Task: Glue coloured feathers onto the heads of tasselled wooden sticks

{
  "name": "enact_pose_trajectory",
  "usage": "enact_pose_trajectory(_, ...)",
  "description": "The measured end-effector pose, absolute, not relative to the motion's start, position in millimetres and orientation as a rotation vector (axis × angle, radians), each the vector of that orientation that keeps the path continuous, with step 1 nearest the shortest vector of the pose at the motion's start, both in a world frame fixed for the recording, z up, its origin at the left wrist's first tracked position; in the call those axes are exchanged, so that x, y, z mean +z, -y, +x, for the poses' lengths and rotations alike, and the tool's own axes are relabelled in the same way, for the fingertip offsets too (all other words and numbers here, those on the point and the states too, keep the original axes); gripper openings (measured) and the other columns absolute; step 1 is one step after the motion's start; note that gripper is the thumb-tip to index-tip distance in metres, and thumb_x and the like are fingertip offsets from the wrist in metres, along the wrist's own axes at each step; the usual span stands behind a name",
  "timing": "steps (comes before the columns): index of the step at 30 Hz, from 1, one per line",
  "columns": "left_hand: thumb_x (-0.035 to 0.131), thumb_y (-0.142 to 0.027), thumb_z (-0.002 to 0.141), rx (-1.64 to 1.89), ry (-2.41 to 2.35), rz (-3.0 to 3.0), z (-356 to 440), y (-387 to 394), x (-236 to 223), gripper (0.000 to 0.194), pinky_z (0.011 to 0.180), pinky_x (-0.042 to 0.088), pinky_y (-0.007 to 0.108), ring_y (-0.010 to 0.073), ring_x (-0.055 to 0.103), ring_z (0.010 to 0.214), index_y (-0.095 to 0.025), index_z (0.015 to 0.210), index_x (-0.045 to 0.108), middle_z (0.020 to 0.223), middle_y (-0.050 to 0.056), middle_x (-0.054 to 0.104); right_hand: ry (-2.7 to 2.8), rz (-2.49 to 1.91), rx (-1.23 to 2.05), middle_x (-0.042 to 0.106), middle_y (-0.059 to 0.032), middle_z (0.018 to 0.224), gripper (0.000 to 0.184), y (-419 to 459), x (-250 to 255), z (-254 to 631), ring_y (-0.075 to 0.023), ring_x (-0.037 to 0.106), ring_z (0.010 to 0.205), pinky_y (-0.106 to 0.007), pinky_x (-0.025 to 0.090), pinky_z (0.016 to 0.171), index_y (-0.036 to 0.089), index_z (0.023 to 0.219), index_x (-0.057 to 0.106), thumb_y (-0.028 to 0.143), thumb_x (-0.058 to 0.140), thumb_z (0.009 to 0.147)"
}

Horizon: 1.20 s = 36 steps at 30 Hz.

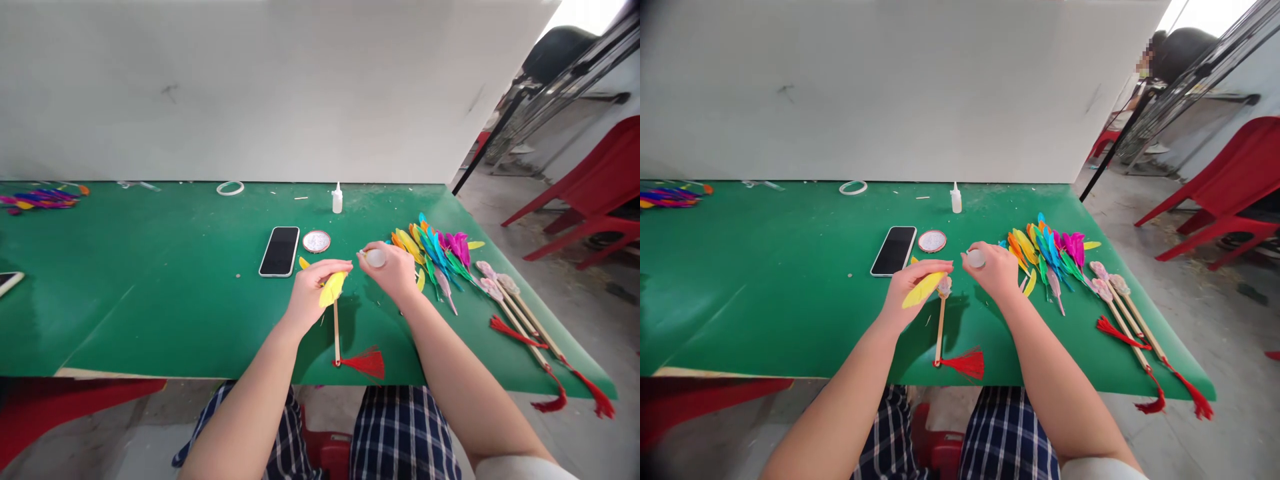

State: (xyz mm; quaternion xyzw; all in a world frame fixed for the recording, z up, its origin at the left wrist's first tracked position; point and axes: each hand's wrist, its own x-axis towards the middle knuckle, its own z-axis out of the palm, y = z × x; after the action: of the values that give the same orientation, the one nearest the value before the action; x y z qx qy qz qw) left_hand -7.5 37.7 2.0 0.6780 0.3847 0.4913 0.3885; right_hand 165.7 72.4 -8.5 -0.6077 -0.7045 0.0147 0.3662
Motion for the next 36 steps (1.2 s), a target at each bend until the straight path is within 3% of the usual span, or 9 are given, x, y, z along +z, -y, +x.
enact_pose_trajectory(13, 0.057, -0.017, 0.077, 1.216, -1.031, 1.767, -15.8, -36.5, 0.7, 0.018, 0.080, 0.051, 0.028, 0.0172, 0.061, 0.094, -0.019, 0.092, 0.067, 0.101, 0.006, 0.066, 1.861, -1.523, 0.029, 0.054, -0.0049, 0.059, 0.038, -67.6, -2.6, 161.5, -0.0170, 0.052, 0.061, -0.028, 0.038, 0.058, 0.020, 0.056, 0.050, 0.053, 0.047, 0.075)
enact_pose_trajectory(23, 0.057, -0.024, 0.078, 1.231, -1.074, 1.690, -14.2, -36.2, 0.1, 0.021, 0.080, 0.052, 0.028, 0.0170, 0.063, 0.091, -0.019, 0.096, 0.066, 0.100, 0.005, 0.066, 1.851, -1.456, 0.244, 0.039, 0.0011, 0.052, 0.046, -65.3, -2.7, 156.9, -0.0099, 0.038, 0.051, -0.024, 0.028, 0.049, 0.019, 0.050, 0.032, 0.056, 0.048, 0.073)
enact_pose_trajectory(31, 0.056, -0.031, 0.080, 1.258, -1.064, 1.528, -12.2, -36.0, 0.5, 0.023, 0.081, 0.053, 0.031, 0.0177, 0.065, 0.088, -0.017, 0.096, 0.065, 0.099, 0.006, 0.067, 1.814, -1.522, 0.668, 0.035, 0.0036, 0.045, 0.052, -65.5, -2.6, 157.2, -0.0079, 0.032, 0.047, -0.023, 0.023, 0.046, 0.018, 0.048, 0.032, 0.063, 0.045, 0.072)
enact_pose_trajectory(36, 0.057, -0.033, 0.079, 1.274, -1.067, 1.513, -11.8, -37.9, -1.4, 0.025, 0.079, 0.054, 0.030, 0.0176, 0.066, 0.085, -0.015, 0.096, 0.065, 0.098, 0.007, 0.068, 1.867, -1.539, 0.717, 0.039, 0.0029, 0.046, 0.051, -64.3, -0.8, 155.8, -0.0082, 0.034, 0.048, -0.023, 0.023, 0.046, 0.018, 0.049, 0.037, 0.064, 0.046, 0.070)
